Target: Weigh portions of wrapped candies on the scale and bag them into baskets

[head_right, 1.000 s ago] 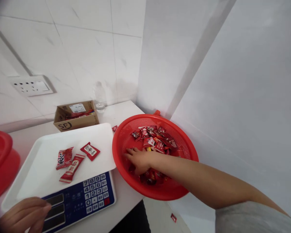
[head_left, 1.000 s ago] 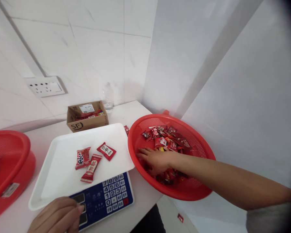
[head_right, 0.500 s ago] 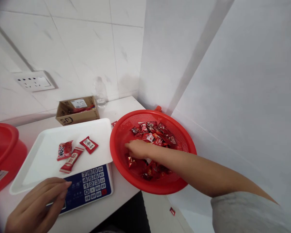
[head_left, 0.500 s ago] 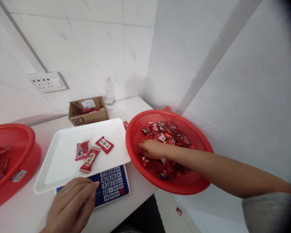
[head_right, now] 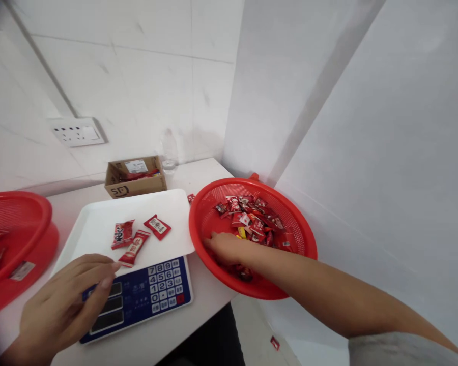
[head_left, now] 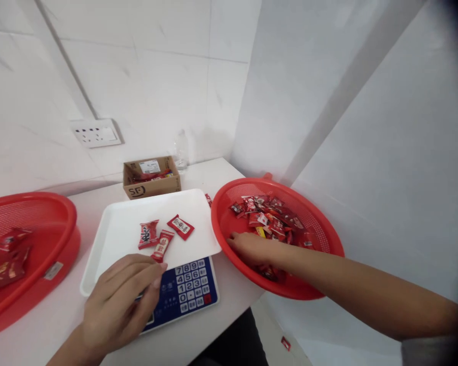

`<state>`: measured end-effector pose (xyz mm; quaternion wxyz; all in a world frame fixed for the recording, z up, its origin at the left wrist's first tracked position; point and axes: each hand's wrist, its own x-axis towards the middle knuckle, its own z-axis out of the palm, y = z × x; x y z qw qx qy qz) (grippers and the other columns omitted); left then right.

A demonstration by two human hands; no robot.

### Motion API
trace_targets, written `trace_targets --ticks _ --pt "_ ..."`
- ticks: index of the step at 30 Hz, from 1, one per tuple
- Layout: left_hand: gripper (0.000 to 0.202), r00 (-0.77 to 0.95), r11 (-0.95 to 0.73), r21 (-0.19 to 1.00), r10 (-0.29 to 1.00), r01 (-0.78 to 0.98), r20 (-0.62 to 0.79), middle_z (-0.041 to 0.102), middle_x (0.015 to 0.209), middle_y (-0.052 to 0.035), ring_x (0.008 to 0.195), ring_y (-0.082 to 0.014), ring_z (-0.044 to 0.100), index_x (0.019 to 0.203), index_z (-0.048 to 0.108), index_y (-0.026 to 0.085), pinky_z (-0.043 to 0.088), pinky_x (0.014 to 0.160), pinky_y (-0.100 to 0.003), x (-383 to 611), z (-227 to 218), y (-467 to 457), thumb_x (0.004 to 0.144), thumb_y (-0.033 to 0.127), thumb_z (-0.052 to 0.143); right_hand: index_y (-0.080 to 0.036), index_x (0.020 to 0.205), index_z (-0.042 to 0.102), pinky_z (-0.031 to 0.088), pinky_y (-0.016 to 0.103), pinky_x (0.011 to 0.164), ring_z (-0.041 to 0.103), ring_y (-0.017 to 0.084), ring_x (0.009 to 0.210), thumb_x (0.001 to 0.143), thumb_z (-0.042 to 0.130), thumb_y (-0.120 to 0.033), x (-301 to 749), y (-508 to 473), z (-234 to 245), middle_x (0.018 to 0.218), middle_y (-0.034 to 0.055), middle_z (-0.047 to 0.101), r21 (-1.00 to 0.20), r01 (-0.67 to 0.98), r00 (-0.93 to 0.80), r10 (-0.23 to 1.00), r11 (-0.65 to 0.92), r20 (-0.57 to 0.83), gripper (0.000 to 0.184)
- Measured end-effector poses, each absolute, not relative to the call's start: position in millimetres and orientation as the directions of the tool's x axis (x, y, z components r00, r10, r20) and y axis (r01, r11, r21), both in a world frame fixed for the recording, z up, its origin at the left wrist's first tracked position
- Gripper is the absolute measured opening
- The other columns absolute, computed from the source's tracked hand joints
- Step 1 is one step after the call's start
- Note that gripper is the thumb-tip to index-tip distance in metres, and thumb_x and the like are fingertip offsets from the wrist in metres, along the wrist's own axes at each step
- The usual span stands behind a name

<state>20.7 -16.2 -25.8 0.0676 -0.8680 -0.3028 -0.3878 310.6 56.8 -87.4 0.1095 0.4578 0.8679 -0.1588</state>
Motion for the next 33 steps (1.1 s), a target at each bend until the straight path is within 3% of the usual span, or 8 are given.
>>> trace_targets --ticks 6,10,13,16,20,23,26,33 --pt "0.013 0.396 -0.687 0.208 0.609 0.696 0.688 0.064 0.080 -0.0036 0.073 -0.0134 0.061 0.095 0.055 0.018 0.053 0.061 -0.021 -17 -32 -15 0.087 0.012 0.047 -0.019 0.077 0.062 0.038 0.024 0.059 0.061 0.018 0.069 0.073 0.052 -0.009 319 72 -76 0.082 0.0059 0.065 -0.209 0.871 -0.482 0.856 0.445 -0.187 0.015" --pt "0.018 0.338 -0.571 0.323 0.761 0.755 0.554 0.064 0.097 -0.0056 0.088 -0.0169 0.061 0.105 0.058 0.022 0.050 0.046 -0.015 -35 -42 -9 0.089 0.026 0.050 -0.021 0.078 0.052 0.040 0.026 0.062 0.059 0.018 0.071 0.078 0.050 -0.017 331 75 -53 0.078 0.0019 0.062 -0.236 0.931 -0.289 0.957 0.279 -0.009 0.004" --pt "0.027 0.478 -0.625 0.285 0.759 0.727 0.443 0.062 0.114 -0.0059 0.109 -0.0217 0.056 0.116 0.056 0.025 0.057 0.078 -0.031 -36 -45 0 0.090 0.031 0.048 -0.024 0.080 0.047 0.040 0.025 0.057 0.056 0.016 0.060 0.081 0.051 -0.029 325 68 -31 0.068 -0.0032 0.058 -0.384 0.918 -0.066 0.992 0.101 0.104 0.007" --pt "0.038 0.599 -0.676 0.239 0.732 0.697 0.323 0.050 0.135 -0.0072 0.129 -0.0269 0.039 0.128 0.049 0.026 0.043 0.101 -0.047 -30 -50 11 0.092 0.037 0.046 -0.025 0.078 0.046 0.040 0.025 0.055 0.053 0.014 0.055 0.079 0.056 -0.035 300 55 -14 0.066 -0.0057 0.056 -0.594 0.801 -0.003 0.993 0.075 0.121 0.014" --pt "0.051 0.618 -0.643 0.213 0.766 0.736 0.175 0.035 0.147 -0.0088 0.137 -0.0312 0.026 0.136 0.042 0.026 0.032 0.107 -0.054 -23 -64 24 0.090 0.049 0.045 -0.024 0.078 0.047 0.043 0.026 0.061 0.057 0.016 0.067 0.077 0.057 -0.030 253 38 -9 0.073 -0.0040 0.059 -0.711 0.691 -0.099 0.991 0.133 0.089 0.012" --pt "0.056 0.585 -0.607 0.227 0.795 0.761 0.162 0.031 0.149 -0.0091 0.139 -0.0290 0.022 0.140 0.036 0.024 0.028 0.109 -0.052 -20 -71 27 0.091 0.049 0.043 -0.024 0.082 0.050 0.043 0.025 0.055 0.056 0.014 0.057 0.078 0.056 -0.028 223 33 -22 0.065 -0.0055 0.057 -0.768 0.634 -0.141 0.990 0.087 -0.004 0.008" --pt "0.057 0.570 -0.593 0.251 0.805 0.765 0.165 0.026 0.151 -0.0092 0.139 -0.0279 0.020 0.141 0.034 0.024 0.027 0.110 -0.051 -19 -73 25 0.091 0.051 0.041 -0.023 0.095 0.055 0.046 0.027 0.058 0.058 0.015 0.061 0.080 0.053 -0.027 208 35 -40 0.077 -0.0019 0.062 -0.789 0.604 -0.152 0.988 0.112 0.023 0.015" --pt "0.057 0.579 -0.590 0.264 0.806 0.763 0.128 0.026 0.151 -0.0105 0.139 -0.0302 0.020 0.140 0.035 0.025 0.026 0.109 -0.054 -21 -71 20 0.090 0.049 0.045 -0.019 0.107 0.059 0.043 0.037 0.093 0.058 0.021 0.103 0.079 0.056 -0.025 201 50 -43 0.110 0.0069 0.064 -0.766 0.604 -0.147 0.975 0.222 0.167 0.028"
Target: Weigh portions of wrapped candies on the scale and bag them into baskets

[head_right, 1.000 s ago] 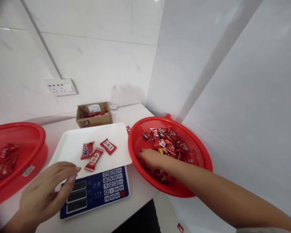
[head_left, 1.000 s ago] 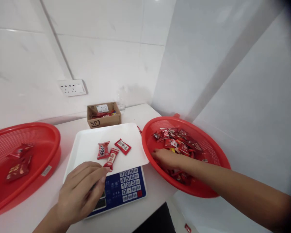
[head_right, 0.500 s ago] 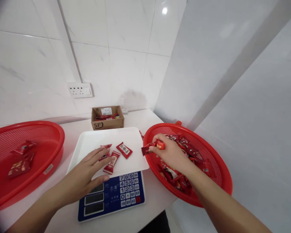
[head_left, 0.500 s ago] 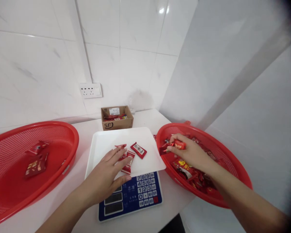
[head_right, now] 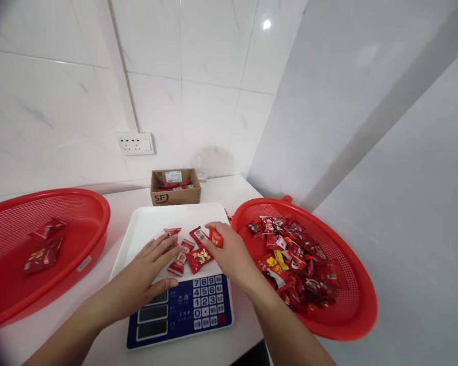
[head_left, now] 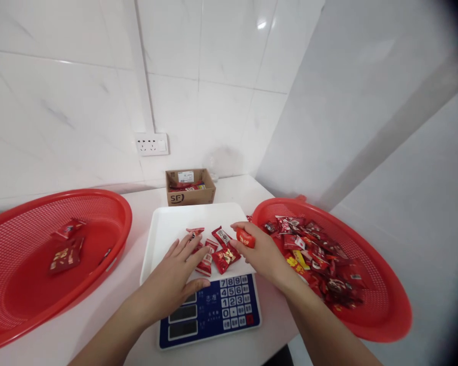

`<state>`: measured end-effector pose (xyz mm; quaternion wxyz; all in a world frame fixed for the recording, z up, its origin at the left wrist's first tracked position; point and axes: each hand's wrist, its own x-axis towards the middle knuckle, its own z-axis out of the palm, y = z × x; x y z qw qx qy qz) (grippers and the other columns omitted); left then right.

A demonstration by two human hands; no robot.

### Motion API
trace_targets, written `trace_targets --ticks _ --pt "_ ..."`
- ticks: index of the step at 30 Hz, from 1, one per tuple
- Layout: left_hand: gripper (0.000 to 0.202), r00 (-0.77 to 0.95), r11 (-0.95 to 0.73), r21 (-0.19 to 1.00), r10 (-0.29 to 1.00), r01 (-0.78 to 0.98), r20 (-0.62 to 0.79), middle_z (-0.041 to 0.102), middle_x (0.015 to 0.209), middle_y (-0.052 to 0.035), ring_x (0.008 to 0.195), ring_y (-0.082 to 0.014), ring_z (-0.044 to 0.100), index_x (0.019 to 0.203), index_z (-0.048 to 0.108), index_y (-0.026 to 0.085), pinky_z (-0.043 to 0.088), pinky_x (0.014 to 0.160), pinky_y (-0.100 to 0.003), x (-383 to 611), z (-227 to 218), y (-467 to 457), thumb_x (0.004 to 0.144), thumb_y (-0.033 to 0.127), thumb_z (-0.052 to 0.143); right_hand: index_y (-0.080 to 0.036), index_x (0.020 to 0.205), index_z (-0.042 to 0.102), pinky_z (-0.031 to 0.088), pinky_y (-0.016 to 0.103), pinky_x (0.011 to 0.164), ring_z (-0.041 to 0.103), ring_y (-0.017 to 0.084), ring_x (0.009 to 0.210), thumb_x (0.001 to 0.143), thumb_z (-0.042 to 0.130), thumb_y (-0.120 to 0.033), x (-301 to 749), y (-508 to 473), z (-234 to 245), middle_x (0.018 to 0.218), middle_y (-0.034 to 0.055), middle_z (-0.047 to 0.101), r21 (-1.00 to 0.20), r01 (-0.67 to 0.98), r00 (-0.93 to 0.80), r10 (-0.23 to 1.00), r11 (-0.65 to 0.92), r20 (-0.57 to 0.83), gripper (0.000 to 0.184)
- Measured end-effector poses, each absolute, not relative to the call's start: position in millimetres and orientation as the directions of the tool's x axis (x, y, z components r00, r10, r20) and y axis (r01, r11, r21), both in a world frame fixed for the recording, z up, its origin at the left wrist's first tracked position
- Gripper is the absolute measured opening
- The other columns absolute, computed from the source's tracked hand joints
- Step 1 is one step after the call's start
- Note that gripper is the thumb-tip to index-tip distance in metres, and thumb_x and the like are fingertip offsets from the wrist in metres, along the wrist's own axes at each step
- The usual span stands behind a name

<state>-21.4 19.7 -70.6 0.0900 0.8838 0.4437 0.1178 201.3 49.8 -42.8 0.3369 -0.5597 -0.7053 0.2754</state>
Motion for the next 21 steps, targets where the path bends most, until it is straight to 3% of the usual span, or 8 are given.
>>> trace_targets --ticks 4,9,16,21 --pt "0.057 0.572 -0.587 0.285 0.808 0.758 0.141 0.027 0.150 -0.0120 0.138 -0.0315 0.021 0.140 0.036 0.023 0.027 0.108 -0.056 -20 -70 21 0.089 0.044 0.050 -0.019 0.121 0.054 0.039 0.039 0.097 0.054 0.023 0.111 0.076 0.064 -0.030 193 55 -36 0.121 0.0090 0.059 -0.724 0.645 -0.227 0.966 0.245 0.124 0.047" --pt "0.050 0.546 -0.598 0.340 0.801 0.725 0.244 0.044 0.139 -0.0106 0.133 -0.0267 0.035 0.135 0.040 0.023 0.030 0.108 -0.053 -24 -69 20 0.088 0.036 0.053 -0.023 0.133 0.044 0.041 0.041 0.093 0.054 0.025 0.110 0.077 0.063 -0.038 195 53 -41 0.124 0.0103 0.054 -0.703 0.681 -0.225 0.972 0.206 0.067 0.061" --pt "0.049 0.547 -0.611 0.368 0.791 0.701 0.274 0.046 0.136 -0.0102 0.131 -0.0263 0.036 0.134 0.040 0.023 0.036 0.106 -0.049 -22 -68 21 0.088 0.032 0.054 -0.021 0.114 0.059 0.043 0.036 0.089 0.058 0.021 0.100 0.085 0.052 -0.031 210 42 -43 0.108 0.0076 0.061 -0.666 0.716 -0.231 0.971 0.209 0.056 0.031" --pt "0.049 0.573 -0.619 0.334 0.785 0.711 0.235 0.046 0.136 -0.0103 0.133 -0.0292 0.032 0.133 0.041 0.021 0.034 0.107 -0.052 -9 -67 22 0.087 0.031 0.055 -0.027 0.100 0.068 0.045 0.030 0.072 0.062 0.019 0.083 0.089 0.046 -0.029 192 37 -41 0.105 0.0050 0.056 -0.443 0.859 -0.295 0.955 0.258 -0.017 0.024"
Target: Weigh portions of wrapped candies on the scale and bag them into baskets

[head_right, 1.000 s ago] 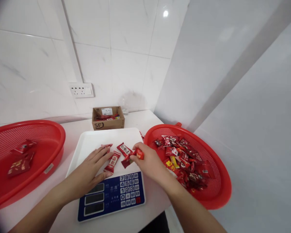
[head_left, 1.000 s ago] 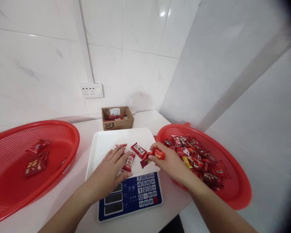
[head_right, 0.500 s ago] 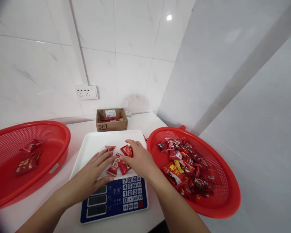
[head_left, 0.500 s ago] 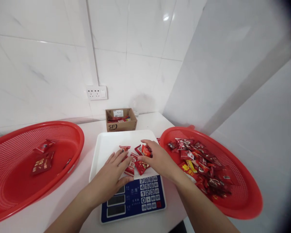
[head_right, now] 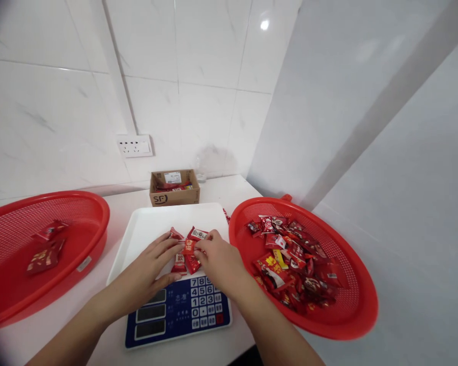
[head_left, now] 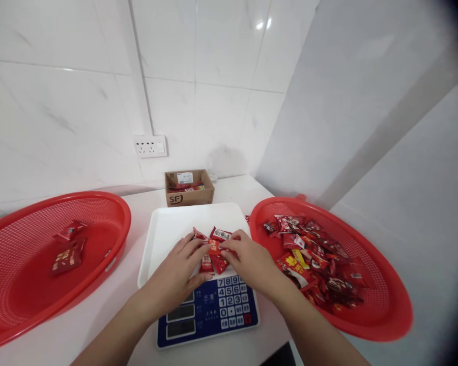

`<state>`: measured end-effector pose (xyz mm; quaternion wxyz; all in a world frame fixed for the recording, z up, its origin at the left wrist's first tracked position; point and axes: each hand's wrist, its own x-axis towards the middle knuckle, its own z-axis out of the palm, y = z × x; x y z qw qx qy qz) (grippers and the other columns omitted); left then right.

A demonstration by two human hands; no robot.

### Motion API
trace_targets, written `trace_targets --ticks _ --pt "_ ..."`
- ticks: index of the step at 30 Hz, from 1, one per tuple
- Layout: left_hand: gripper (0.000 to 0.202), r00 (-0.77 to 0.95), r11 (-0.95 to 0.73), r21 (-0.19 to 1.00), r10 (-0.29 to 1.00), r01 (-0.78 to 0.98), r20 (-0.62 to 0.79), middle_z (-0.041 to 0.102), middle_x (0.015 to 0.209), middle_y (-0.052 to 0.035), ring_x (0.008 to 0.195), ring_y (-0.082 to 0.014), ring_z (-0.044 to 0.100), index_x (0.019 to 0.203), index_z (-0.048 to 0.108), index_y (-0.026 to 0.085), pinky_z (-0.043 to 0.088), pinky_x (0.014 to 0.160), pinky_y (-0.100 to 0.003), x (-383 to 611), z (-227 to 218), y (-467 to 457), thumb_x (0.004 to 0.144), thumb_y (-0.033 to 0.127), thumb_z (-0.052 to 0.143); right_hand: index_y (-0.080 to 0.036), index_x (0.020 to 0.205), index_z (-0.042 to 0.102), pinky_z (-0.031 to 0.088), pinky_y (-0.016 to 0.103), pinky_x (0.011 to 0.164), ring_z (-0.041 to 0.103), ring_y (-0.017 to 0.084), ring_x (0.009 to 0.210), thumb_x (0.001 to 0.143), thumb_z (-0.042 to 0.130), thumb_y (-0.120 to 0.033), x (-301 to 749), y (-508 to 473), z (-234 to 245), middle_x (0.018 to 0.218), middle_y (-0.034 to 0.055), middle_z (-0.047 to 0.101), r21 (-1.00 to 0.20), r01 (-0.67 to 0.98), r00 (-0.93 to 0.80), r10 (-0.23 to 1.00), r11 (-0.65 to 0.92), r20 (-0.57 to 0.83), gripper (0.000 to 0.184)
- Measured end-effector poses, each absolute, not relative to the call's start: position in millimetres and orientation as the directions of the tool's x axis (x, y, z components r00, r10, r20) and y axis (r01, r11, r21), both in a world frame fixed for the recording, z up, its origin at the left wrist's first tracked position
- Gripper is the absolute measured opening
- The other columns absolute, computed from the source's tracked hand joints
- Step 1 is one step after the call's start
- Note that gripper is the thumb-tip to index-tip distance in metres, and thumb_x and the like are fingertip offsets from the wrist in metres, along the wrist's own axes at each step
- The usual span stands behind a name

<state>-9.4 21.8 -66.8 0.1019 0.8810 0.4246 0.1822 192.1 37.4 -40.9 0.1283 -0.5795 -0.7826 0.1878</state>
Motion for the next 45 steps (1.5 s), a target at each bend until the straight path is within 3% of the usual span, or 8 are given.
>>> trace_targets --ticks 4,9,14,24,30,34,38,45 --pt "0.052 0.570 -0.616 0.314 0.788 0.723 0.233 0.048 0.136 -0.0088 0.134 -0.0295 0.032 0.135 0.040 0.024 0.031 0.108 -0.054 -7 -67 19 0.086 0.030 0.058 -0.028 0.108 0.064 0.044 0.028 0.062 0.062 0.018 0.076 0.091 0.040 -0.027 180 39 -40 0.105 0.0058 0.053 -0.340 0.884 -0.346 0.938 0.319 -0.018 0.029" --pt "0.049 0.505 -0.590 0.296 0.802 0.751 0.318 0.035 0.146 -0.0123 0.136 -0.0321 0.028 0.133 0.042 0.023 0.034 0.105 -0.056 -17 -77 11 0.087 0.030 0.056 -0.025 0.130 0.048 0.045 0.036 0.092 0.055 0.021 0.108 0.086 0.042 -0.015 198 36 -48 0.123 0.0100 0.047 -0.591 0.732 -0.334 0.934 0.340 0.125 0.045" --pt "0.040 0.474 -0.595 0.310 0.792 0.742 0.385 0.042 0.141 -0.0119 0.135 -0.0306 0.031 0.130 0.045 0.024 0.041 0.101 -0.055 -16 -79 -4 0.090 0.029 0.049 -0.026 0.133 0.045 0.033 0.045 0.107 0.038 0.022 0.130 0.085 0.038 -0.010 221 24 -59 0.137 0.0095 0.042 -0.701 0.652 -0.239 0.956 0.289 0.171 0.051" --pt "0.034 0.470 -0.623 0.351 0.770 0.699 0.431 0.051 0.134 -0.0098 0.131 -0.0294 0.039 0.123 0.051 0.024 0.043 0.100 -0.051 11 -76 -20 0.090 0.030 0.049 -0.025 0.143 0.025 0.044 0.039 0.097 0.060 0.020 0.111 0.083 0.051 -0.019 220 10 -56 0.124 0.0072 0.061 -0.916 0.377 -0.181 0.981 0.136 0.071 0.066" --pt "0.024 0.314 -0.493 0.627 0.869 0.604 0.381 0.067 0.096 -0.0052 0.085 -0.0185 0.064 0.111 0.052 0.023 0.055 0.073 -0.031 20 -63 -31 0.090 0.034 0.048 -0.026 0.104 0.063 0.047 0.029 0.083 0.064 0.018 0.094 0.076 0.060 -0.015 213 -14 -39 0.099 -0.0008 0.070 -0.944 0.300 -0.464 0.886 0.135 -0.021 0.030" --pt "0.022 0.329 -0.457 0.701 0.888 0.547 0.321 0.063 0.074 -0.0009 0.066 -0.0142 0.060 0.080 0.056 0.021 0.049 0.059 -0.024 26 -51 -36 0.091 0.036 0.045 -0.022 0.090 0.067 0.043 0.023 0.069 0.061 0.015 0.078 0.075 0.062 -0.016 213 -22 -35 0.084 -0.0022 0.070 -0.916 0.379 -0.501 0.861 0.130 -0.085 0.017" --pt "0.027 0.287 -0.383 0.763 0.920 0.520 0.266 0.061 0.068 0.0000 0.061 -0.0132 0.056 0.076 0.056 0.020 0.046 0.055 -0.023 28 -47 -35 0.090 0.040 0.045 -0.018 0.072 0.061 0.036 0.021 0.058 0.053 0.012 0.065 0.084 0.054 -0.024 216 -19 -43 0.068 -0.0028 0.063 -0.890 0.396 -0.510 0.860 0.227 -0.008 0.016" --pt "0.031 0.079 -0.297 0.814 0.951 0.499 0.298 0.064 0.094 -0.0038 0.079 -0.0167 0.061 0.117 0.047 0.024 0.052 0.066 -0.029 24 -69 -32 0.088 0.035 0.050 -0.019 0.071 0.056 0.036 0.023 0.055 0.052 0.014 0.060 0.088 0.046 -0.036 221 -8 -53 0.064 -0.0012 0.059 -0.816 0.532 -0.277 0.957 0.227 0.086 0.026"
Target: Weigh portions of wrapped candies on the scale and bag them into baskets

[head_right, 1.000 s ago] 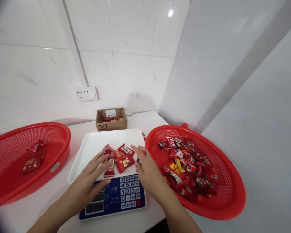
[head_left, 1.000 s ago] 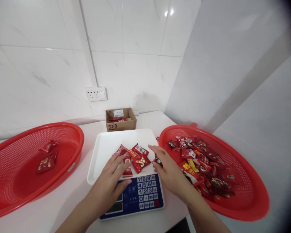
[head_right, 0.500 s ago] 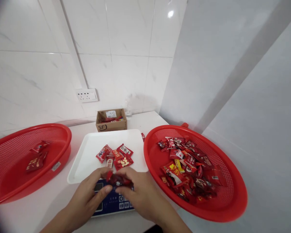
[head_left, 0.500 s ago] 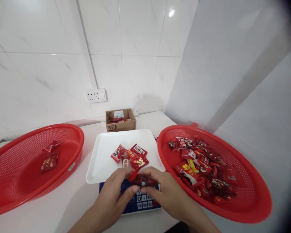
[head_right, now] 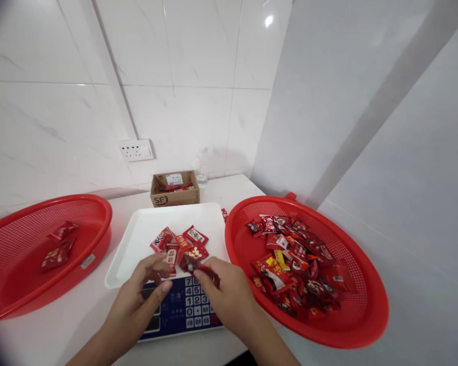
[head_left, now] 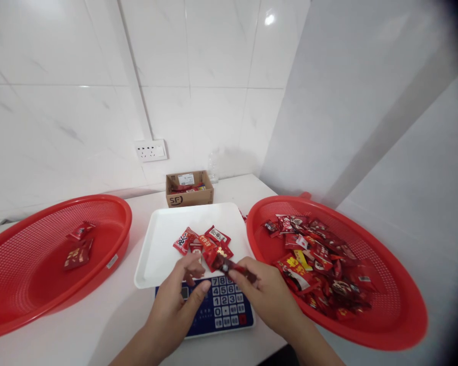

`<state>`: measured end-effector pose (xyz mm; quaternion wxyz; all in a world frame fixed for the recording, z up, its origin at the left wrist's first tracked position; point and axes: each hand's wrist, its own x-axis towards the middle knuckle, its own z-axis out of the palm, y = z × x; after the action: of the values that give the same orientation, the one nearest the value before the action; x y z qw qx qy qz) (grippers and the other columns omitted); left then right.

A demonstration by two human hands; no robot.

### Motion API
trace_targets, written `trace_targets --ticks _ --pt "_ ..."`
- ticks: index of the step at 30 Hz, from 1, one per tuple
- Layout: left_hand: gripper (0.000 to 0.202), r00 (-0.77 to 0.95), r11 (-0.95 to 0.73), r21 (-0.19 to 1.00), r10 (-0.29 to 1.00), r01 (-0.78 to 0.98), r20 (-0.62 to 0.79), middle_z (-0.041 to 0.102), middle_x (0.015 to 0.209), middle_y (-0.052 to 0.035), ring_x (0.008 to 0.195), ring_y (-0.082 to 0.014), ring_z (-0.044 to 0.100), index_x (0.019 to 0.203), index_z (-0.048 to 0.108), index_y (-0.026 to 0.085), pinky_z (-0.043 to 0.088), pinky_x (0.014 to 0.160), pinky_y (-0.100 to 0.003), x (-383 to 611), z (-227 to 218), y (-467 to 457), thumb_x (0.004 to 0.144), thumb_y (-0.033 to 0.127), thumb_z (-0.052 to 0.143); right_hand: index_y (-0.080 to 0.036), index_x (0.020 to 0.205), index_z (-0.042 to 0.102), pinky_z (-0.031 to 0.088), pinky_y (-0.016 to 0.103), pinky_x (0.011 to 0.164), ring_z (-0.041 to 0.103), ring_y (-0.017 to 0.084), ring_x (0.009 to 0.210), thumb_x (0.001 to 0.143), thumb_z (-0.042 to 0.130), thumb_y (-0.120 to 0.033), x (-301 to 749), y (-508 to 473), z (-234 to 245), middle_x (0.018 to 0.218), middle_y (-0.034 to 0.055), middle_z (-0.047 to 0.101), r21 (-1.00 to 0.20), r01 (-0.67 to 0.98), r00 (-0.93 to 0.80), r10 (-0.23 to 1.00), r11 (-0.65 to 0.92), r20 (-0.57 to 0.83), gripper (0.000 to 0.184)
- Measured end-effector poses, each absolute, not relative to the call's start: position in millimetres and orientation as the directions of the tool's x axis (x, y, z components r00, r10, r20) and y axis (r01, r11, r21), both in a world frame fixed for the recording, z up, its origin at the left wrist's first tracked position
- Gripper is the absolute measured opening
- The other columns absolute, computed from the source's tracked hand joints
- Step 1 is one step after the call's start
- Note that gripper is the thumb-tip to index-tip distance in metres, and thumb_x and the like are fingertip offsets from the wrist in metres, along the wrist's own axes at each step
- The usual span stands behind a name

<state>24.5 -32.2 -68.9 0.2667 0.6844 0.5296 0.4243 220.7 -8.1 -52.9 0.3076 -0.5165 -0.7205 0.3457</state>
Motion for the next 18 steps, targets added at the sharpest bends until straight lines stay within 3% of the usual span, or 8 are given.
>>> trace_targets --ticks 4,6,9,12,15,18 --pt "0.039 0.008 -0.270 0.836 0.953 0.478 0.303 0.062 0.101 -0.0047 0.083 -0.0158 0.061 0.125 0.040 0.027 0.054 0.069 -0.030 20 -72 -31 0.088 0.035 0.049 -0.020 0.074 0.055 0.040 0.027 0.061 0.058 0.018 0.064 0.087 0.048 -0.036 222 4 -60 0.070 0.0020 0.063 -0.705 0.687 -0.048 0.979 0.177 0.199 0.021" --pt "0.039 -0.006 -0.241 0.843 0.961 0.481 0.278 0.062 0.103 -0.0058 0.084 -0.0164 0.061 0.125 0.041 0.026 0.054 0.063 -0.028 19 -71 -30 0.088 0.036 0.049 -0.020 0.076 0.054 0.042 0.029 0.063 0.061 0.020 0.069 0.086 0.049 -0.031 221 10 -63 0.074 0.0034 0.064 -0.642 0.752 -0.004 0.975 0.148 0.221 0.015" --pt "0.039 -0.015 -0.185 0.850 0.975 0.494 0.221 0.060 0.110 -0.0088 0.091 -0.0197 0.061 0.124 0.042 0.025 0.051 0.050 -0.022 19 -70 -31 0.088 0.037 0.049 -0.019 0.079 0.055 0.044 0.032 0.066 0.062 0.022 0.074 0.085 0.049 -0.022 218 16 -66 0.083 0.0056 0.064 -0.557 0.821 -0.010 0.979 0.125 0.205 0.009" --pt "0.038 -0.012 -0.203 0.802 0.967 0.562 0.254 0.059 0.115 -0.0103 0.098 -0.0228 0.060 0.124 0.044 0.024 0.051 0.046 -0.022 17 -72 -31 0.088 0.036 0.049 -0.018 0.090 0.058 0.048 0.033 0.074 0.062 0.022 0.087 0.085 0.051 -0.018 214 15 -68 0.096 0.0070 0.064 -0.584 0.786 -0.107 0.975 0.204 0.196 0.008" --pt "0.032 0.070 -0.344 0.638 0.908 0.689 0.413 0.059 0.117 -0.0091 0.108 -0.0249 0.057 0.120 0.047 0.025 0.057 0.073 -0.035 11 -75 -26 0.089 0.032 0.049 -0.016 0.102 0.059 0.048 0.036 0.088 0.059 0.023 0.101 0.085 0.053 -0.016 211 14 -70 0.107 0.0095 0.064 -0.608 0.743 -0.197 0.959 0.280 0.201 0.019" --pt "0.037 0.177 -0.426 0.470 0.856 0.773 0.485 0.051 0.131 -0.0094 0.127 -0.0280 0.042 0.126 0.044 0.025 0.044 0.099 -0.049 5 -79 -15 0.089 0.028 0.048 -0.012 0.111 0.059 0.043 0.043 0.098 0.053 0.027 0.114 0.085 0.051 -0.014 208 14 -72 0.121 0.0146 0.059 -0.563 0.766 -0.246 0.951 0.309 0.187 0.028"
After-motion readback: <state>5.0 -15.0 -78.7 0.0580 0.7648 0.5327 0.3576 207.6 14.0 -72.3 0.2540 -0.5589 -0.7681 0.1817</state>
